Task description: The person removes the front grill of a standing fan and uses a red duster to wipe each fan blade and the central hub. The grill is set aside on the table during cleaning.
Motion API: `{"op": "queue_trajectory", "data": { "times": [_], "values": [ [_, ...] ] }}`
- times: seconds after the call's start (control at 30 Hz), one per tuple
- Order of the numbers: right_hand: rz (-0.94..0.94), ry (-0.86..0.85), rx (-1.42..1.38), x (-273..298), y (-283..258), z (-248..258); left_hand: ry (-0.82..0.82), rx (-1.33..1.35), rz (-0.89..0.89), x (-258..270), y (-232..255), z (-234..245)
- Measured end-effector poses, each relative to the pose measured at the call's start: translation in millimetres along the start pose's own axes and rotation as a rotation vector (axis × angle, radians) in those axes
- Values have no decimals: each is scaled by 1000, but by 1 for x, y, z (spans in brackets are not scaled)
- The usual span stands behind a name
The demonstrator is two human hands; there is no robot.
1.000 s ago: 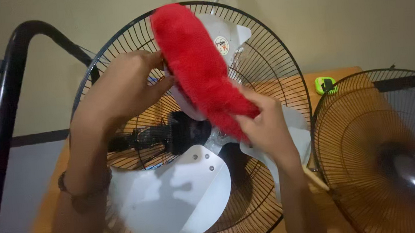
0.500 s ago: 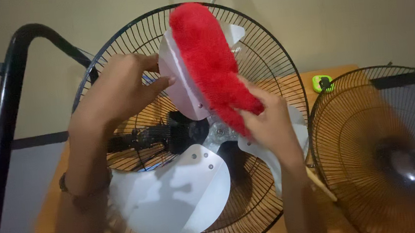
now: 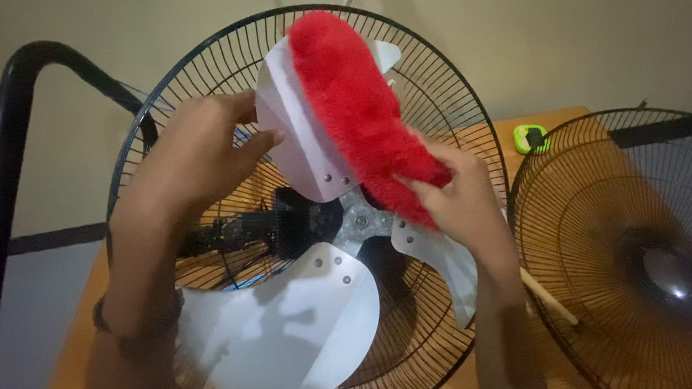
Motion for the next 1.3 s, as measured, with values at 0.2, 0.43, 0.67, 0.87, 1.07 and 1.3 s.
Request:
{"op": "queue_trajectory", "data": {
  "times": [0.2,0.43,0.67,0.87,1.07,1.3],
  "values": [
    [-158,146,-107,6,-5,21,52,-52,-130,4,1,6],
    [-75,254,-47,24,-11,53,66,-441,-226,27,-3,-12],
    [-41,245,-34,21,7,72,-9,-670,23,91,9,-16],
    [-115,239,242,31,1,60,-103,-852,143,143,42,-23],
    [84,96,241,38,-24,27,54,-735,-69,104,37,-13],
    [-116,127,328,37,-22,2,104,-413,-240,22,10,-20]
  ]
}}
Point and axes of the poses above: each hand's wrist, its own x-axis away from the middle knuckle, its own z-axis out of the back of the hand, y = z × x, the point moved 4 cm from there along -x, towards the middle knuckle, and after that the axes turned 2 degrees about x, right-handed, at the moved point
